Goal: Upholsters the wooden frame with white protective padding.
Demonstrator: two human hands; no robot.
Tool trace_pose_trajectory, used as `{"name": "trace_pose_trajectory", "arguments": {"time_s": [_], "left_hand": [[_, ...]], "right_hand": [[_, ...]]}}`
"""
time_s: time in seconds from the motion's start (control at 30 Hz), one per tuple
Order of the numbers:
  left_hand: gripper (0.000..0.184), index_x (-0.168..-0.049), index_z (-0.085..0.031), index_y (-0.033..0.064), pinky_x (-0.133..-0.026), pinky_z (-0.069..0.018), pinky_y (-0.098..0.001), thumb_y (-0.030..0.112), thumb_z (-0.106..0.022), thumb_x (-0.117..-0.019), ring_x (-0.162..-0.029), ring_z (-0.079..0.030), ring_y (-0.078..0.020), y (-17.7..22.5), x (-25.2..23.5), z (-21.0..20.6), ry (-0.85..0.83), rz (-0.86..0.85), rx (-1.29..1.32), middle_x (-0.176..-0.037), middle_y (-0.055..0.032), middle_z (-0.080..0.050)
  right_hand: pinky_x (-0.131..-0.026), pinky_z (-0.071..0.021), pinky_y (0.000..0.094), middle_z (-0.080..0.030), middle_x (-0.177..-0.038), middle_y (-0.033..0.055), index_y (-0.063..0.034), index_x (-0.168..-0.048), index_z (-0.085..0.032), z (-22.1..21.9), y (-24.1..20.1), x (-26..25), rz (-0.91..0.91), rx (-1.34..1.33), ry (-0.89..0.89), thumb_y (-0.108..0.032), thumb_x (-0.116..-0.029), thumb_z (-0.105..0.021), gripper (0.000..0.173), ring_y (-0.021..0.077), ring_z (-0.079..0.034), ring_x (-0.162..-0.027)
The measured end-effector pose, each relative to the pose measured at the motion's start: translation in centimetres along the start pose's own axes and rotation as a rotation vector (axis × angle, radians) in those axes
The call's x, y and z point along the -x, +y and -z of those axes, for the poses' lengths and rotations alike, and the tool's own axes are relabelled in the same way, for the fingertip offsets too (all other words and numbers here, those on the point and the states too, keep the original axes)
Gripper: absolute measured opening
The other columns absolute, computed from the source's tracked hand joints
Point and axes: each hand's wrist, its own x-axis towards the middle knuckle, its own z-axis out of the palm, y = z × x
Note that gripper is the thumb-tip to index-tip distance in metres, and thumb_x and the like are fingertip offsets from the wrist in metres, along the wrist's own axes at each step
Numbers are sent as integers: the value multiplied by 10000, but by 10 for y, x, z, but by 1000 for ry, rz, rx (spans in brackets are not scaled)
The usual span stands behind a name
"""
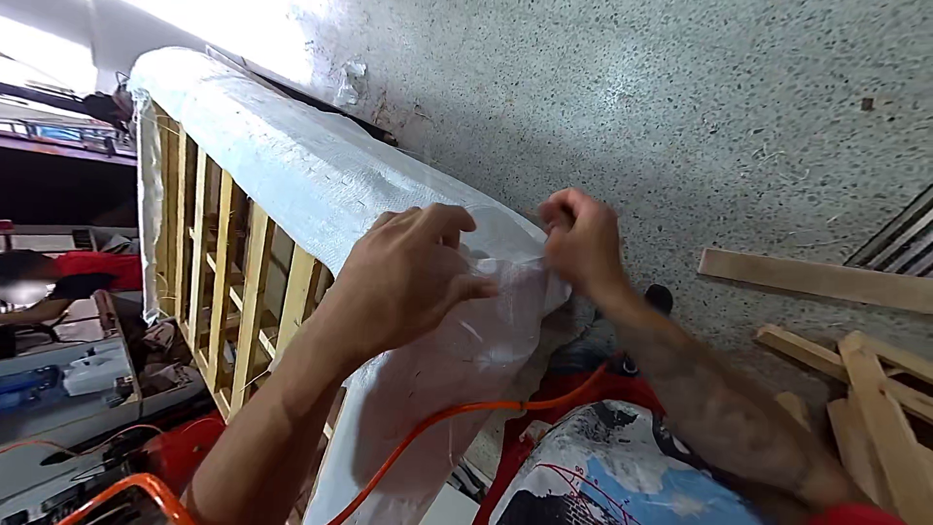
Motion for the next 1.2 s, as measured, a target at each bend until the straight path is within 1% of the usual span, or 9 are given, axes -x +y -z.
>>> {"name": "trace_pose_trajectory", "arguments": {"time_s": [0.07, 0.13, 0.27, 0.43, 0.67, 0.83, 0.97, 1.13, 1.2], "left_hand": [[274, -994, -735, 190, -688, -570, -383, 445, -636, -977, -798, -656, -117, -2, -6, -5, -2, -143, -39, -855, 55, -667], [210, -860, -736, 177, -574, -519, -307, 297, -623, -990, -685, -624, -84, -16, -15, -16, 111, -277, 28, -759, 60, -647], [187, -873, -742, 123, -580, -454, -323, 212, -621, -985, -657, -591, -138, -14, -5, -28, 287, -324, -1, -761, -14, -667], [145, -881, -726, 90, -784, -557, -378, 150, -630, -973, -843, -692, -183, 6, -3, -33, 319, -346, -57, -869, -47, -723], [178, -893, -748, 125, -562, -456, -267, 236, -641, -983, -681, -587, -85, -2, -1, -23, 273, -142, 30, -775, 25, -647], [191, -844, -761, 123, -578, -478, -210, 259, -685, -956, -673, -586, -19, -17, -10, -23, 241, -144, 185, -755, 54, -653], [182, -840, -758, 101, -605, -480, -227, 236, -703, -948, -702, -600, -49, -16, -9, -26, 309, -195, 185, -755, 26, -664], [402, -943, -772, 149, -562, -427, -297, 531, -647, -945, -664, -559, -98, -17, -10, -21, 252, -209, -23, -741, 27, -623], [341, -948, -775, 177, -574, -416, -314, 504, -676, -942, -662, -541, -115, -12, -9, -18, 214, -206, -67, -738, 32, -610]], "right_hand": [[-621, -578, 453, -658, -803, 90, -41, -1052, -673, 18, 14, -10, -108, -5, -35, -274, -1047, -571, 254, 213, -648, -658], [-596, -594, 323, -677, -821, 3, -107, -1025, -673, 32, 9, -12, 28, -89, -73, -302, -1013, -655, 196, 113, -657, -655], [-831, -609, 284, -685, -1090, -14, -106, -1098, -733, 31, -15, 21, 361, -236, -257, -316, -908, -790, 289, 88, -668, -989], [-819, -623, 268, -710, -998, 21, -60, -958, -765, 9, -11, 32, 481, -294, -135, -125, -899, -791, 92, 104, -694, -944], [-691, -569, 216, -636, -871, -14, -92, -927, -675, 4, -26, 26, 363, -145, -215, -154, -971, -690, 77, 60, -630, -783], [-699, -574, 235, -654, -963, 3, -75, -1064, -690, 29, -10, 15, 319, -180, -197, -180, -1018, -643, 123, 71, -638, -820], [-822, -607, 247, -686, -1065, 6, -93, -1072, -766, 22, -2, 30, 377, -191, -192, -228, -900, -803, 222, 78, -673, -953], [-753, -623, 247, -711, -969, 2, -86, -879, -780, 11, -6, 39, 298, -313, -58, -103, -820, -863, 104, 87, -690, -883], [-747, -618, 242, -717, -962, -4, -93, -873, -772, 13, -10, 40, 251, -300, -57, -110, -831, -852, 92, 80, -691, -871]]}}
